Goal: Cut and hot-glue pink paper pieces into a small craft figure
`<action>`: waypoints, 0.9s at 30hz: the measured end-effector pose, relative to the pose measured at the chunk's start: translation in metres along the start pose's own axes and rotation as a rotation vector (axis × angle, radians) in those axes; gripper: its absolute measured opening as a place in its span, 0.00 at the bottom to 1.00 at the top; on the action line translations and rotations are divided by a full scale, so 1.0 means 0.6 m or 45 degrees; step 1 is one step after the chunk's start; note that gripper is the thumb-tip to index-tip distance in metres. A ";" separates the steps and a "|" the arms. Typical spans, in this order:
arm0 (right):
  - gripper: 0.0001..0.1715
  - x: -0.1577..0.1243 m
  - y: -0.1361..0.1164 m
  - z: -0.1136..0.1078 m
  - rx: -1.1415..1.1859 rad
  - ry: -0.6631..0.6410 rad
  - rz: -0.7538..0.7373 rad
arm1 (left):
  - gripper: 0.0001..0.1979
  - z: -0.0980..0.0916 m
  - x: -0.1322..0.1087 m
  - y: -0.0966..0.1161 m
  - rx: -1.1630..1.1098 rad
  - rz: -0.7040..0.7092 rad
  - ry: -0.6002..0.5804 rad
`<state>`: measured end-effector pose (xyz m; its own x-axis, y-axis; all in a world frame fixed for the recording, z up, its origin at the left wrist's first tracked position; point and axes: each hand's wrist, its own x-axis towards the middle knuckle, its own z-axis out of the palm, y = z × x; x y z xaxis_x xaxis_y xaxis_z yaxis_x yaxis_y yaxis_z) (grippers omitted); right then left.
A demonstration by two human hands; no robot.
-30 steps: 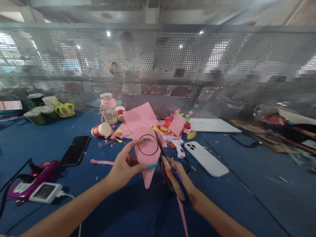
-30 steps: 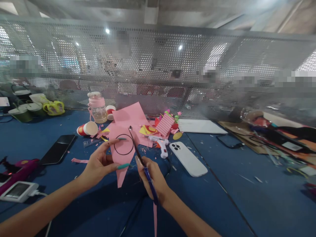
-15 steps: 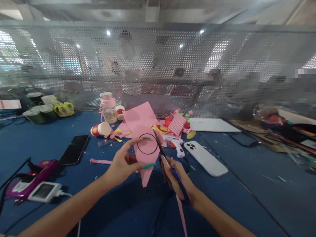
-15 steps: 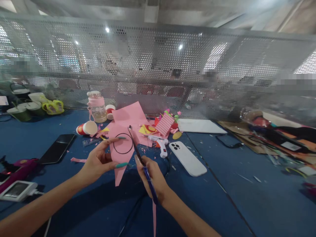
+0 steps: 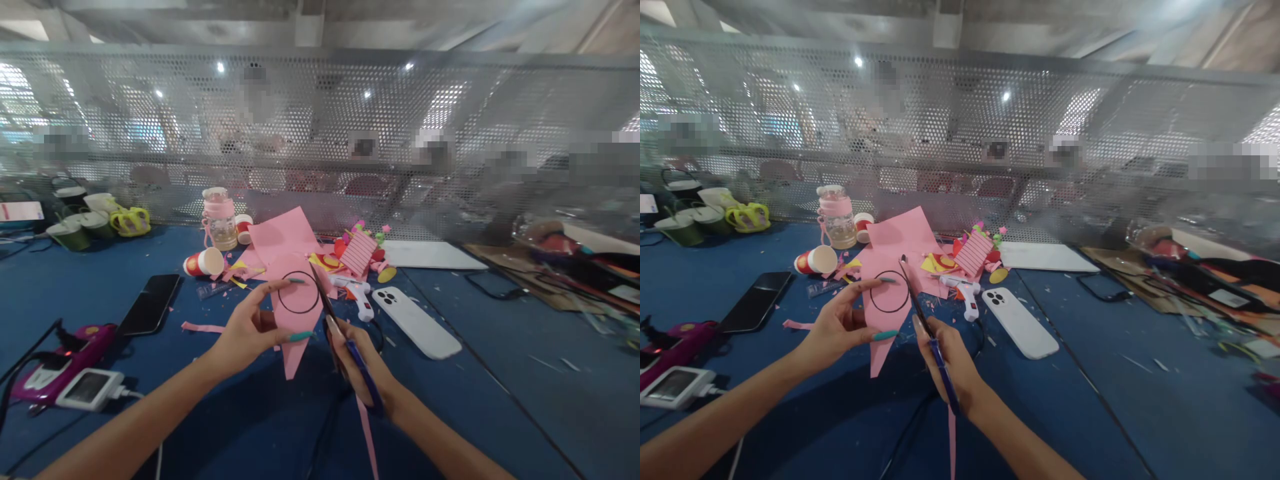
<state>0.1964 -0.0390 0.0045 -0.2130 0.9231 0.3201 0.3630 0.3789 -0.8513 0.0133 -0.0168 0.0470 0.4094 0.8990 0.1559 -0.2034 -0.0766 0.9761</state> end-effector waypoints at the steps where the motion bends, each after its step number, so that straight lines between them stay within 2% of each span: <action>1: 0.24 0.000 -0.001 0.000 -0.002 -0.005 -0.002 | 0.30 0.000 0.000 0.000 0.004 -0.001 0.000; 9: 0.24 0.002 -0.005 -0.005 -0.042 -0.019 0.023 | 0.31 -0.006 0.003 0.003 0.111 0.012 -0.036; 17: 0.23 0.001 -0.021 -0.008 -0.057 -0.032 0.069 | 0.34 -0.015 0.007 0.005 0.185 -0.056 -0.084; 24: 0.27 0.002 -0.016 -0.006 0.118 -0.042 0.157 | 0.18 -0.017 0.018 0.001 0.131 0.063 0.072; 27: 0.27 0.003 -0.012 -0.007 0.124 -0.075 0.168 | 0.14 -0.017 0.022 -0.003 0.131 0.095 0.130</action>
<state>0.1971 -0.0395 0.0128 -0.2234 0.9579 0.1801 0.3023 0.2438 -0.9215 0.0099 -0.0007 0.0459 0.3028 0.9280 0.2172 -0.1354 -0.1837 0.9736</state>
